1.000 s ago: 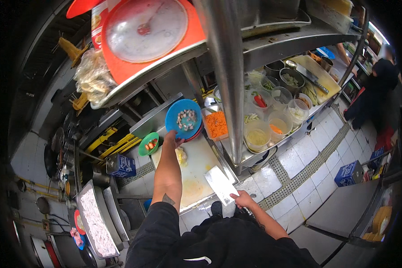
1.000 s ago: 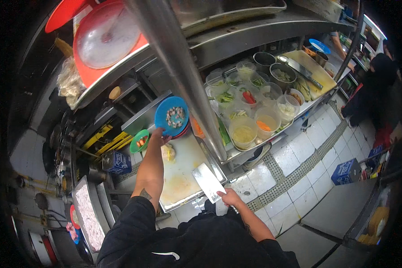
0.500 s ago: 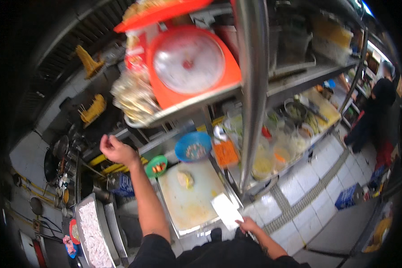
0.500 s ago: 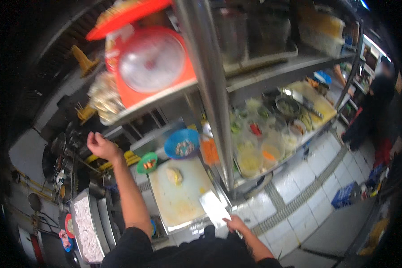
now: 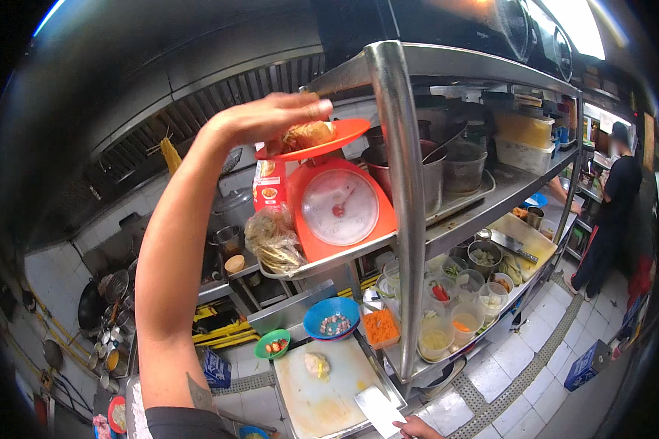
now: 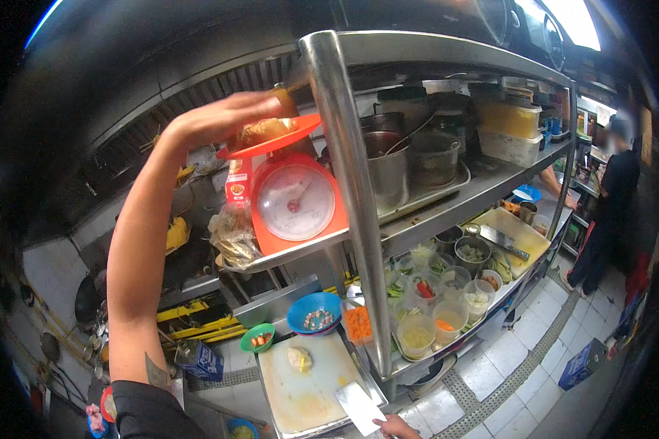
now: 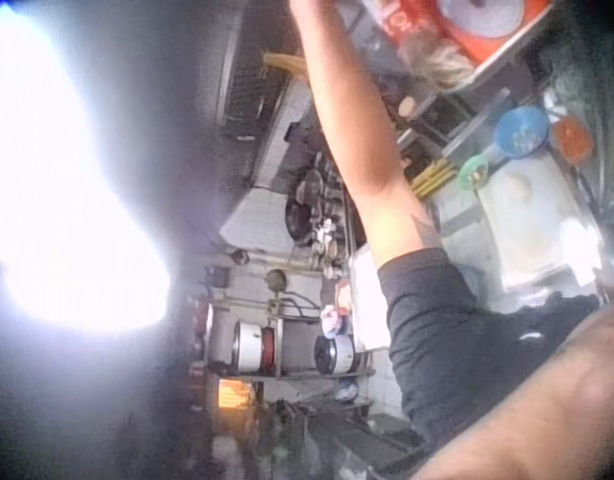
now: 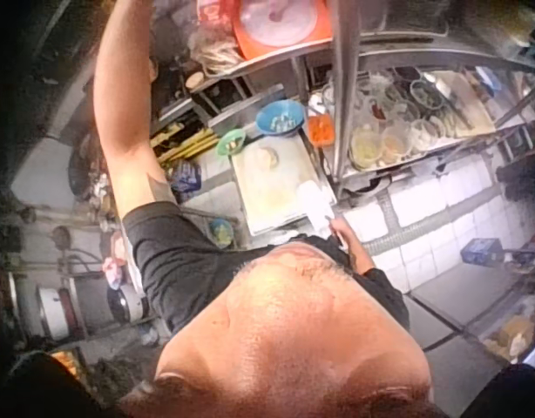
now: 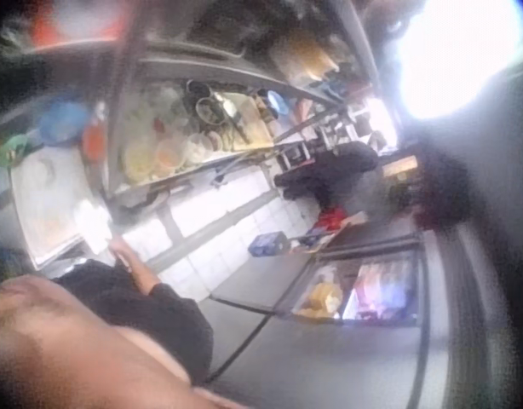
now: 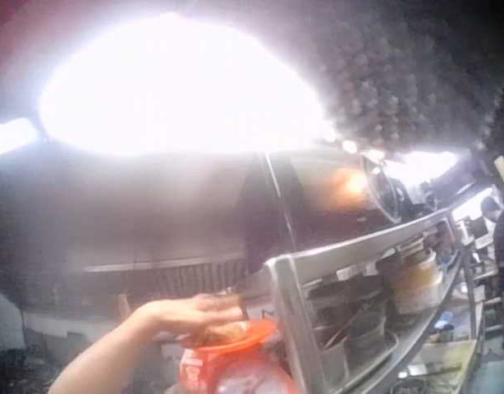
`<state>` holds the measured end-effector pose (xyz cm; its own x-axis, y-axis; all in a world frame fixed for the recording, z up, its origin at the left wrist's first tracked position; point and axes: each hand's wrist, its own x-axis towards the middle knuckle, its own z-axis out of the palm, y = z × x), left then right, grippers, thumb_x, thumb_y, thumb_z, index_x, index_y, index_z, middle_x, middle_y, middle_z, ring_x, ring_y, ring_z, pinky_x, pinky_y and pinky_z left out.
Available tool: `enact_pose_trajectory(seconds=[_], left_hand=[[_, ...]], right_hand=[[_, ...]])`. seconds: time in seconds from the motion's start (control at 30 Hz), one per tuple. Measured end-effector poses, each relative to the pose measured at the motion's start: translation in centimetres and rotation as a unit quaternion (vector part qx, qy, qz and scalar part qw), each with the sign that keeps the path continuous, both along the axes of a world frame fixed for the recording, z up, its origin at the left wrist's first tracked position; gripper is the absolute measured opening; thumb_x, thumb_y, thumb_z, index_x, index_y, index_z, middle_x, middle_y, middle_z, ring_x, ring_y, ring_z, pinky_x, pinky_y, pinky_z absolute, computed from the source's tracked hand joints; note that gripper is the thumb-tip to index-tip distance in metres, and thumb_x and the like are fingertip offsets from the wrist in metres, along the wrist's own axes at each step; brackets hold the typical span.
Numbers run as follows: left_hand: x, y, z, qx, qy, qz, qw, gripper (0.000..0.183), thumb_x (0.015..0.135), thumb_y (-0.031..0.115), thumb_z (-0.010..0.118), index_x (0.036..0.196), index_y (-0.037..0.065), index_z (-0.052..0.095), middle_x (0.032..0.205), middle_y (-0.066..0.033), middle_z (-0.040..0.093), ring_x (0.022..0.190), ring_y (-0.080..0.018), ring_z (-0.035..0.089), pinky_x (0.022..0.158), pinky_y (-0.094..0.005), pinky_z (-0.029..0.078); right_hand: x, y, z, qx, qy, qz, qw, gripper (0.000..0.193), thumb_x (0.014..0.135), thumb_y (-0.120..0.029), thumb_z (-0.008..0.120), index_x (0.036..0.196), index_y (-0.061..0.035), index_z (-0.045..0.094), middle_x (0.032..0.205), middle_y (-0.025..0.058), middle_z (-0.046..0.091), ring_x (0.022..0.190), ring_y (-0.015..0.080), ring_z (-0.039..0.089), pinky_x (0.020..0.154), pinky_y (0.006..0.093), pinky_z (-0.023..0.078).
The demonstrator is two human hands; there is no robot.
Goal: The person retrieves packaged meat from a refrigerator, places it on a cutting board, and uses a cleaver to cut the meat into smaller pieces. The person then transfers the cut pieces into a bowl.
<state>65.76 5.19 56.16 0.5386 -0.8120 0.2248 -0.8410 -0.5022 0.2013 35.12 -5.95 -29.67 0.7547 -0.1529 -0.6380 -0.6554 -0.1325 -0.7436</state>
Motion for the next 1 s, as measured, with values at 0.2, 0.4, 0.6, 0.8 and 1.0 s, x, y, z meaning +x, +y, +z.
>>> enact_pose_trajectory(seconds=[0.2, 0.4, 0.6, 0.8, 1.0], left_hand=[[0.5, -2.8, -0.4, 0.156, -0.034, 0.092, 0.983, 0.077, 0.090, 0.066, 0.049, 0.143, 0.011, 0.052, 0.132, -0.0203, 0.061, 0.120, -0.0313, 0.060, 0.096, -0.0440, 0.050], [0.1, -4.3, -0.9, 0.103, -0.081, 0.095, 0.987, 0.072, 0.081, 0.055, 0.052, 0.138, 0.012, 0.057, 0.133, -0.0189, 0.062, 0.116, -0.0325, 0.063, 0.097, -0.0397, 0.051], [1.7, -4.1, 0.6, 0.158, 0.158, 0.058, 0.973, 0.053, 0.088, 0.046, 0.053, 0.128, 0.012, 0.055, 0.085, -0.0055, 0.063, 0.062, -0.0156, 0.061, 0.056, -0.0325, 0.052], [0.8, -4.4, 0.9, 0.125, 0.155, 0.058, 0.978, 0.063, 0.084, 0.047, 0.064, 0.130, 0.007, 0.047, 0.085, -0.0080, 0.059, 0.062, -0.0175, 0.061, 0.054, -0.0367, 0.053], [-0.2, -3.9, -0.3, 0.035, -0.092, 0.050, 0.994, 0.071, 0.071, 0.047, 0.066, 0.125, 0.001, 0.056, 0.093, -0.0191, 0.068, 0.075, -0.0283, 0.069, 0.060, -0.0404, 0.055]], right_hand=[[0.5, 1.5, -1.0, 0.010, -0.026, -0.012, 1.000, 0.049, 0.095, -0.042, 0.063, 0.062, -0.0049, 0.065, 0.048, 0.0050, 0.053, 0.043, 0.0176, 0.049, 0.046, 0.0380, 0.043], [0.2, 0.6, 0.0, -0.095, -0.063, 0.006, 0.994, 0.048, 0.092, -0.048, 0.064, 0.069, -0.0062, 0.071, 0.055, 0.0093, 0.060, 0.049, 0.0200, 0.055, 0.053, 0.0411, 0.048], [0.4, 0.4, 1.9, -0.128, -0.055, 0.026, 0.990, 0.049, 0.091, -0.050, 0.064, 0.072, -0.0062, 0.073, 0.060, 0.0120, 0.064, 0.053, 0.0216, 0.059, 0.057, 0.0427, 0.050], [1.2, -0.2, 3.1, -0.166, -0.071, 0.037, 0.983, 0.049, 0.089, -0.052, 0.063, 0.074, -0.0061, 0.075, 0.065, 0.0147, 0.068, 0.058, 0.0232, 0.063, 0.061, 0.0443, 0.052], [3.4, -1.5, 4.7, -0.135, -0.041, 0.046, 0.989, 0.049, 0.092, -0.050, 0.061, 0.079, -0.0046, 0.074, 0.069, 0.0128, 0.069, 0.062, 0.0231, 0.064, 0.064, 0.0435, 0.053]])
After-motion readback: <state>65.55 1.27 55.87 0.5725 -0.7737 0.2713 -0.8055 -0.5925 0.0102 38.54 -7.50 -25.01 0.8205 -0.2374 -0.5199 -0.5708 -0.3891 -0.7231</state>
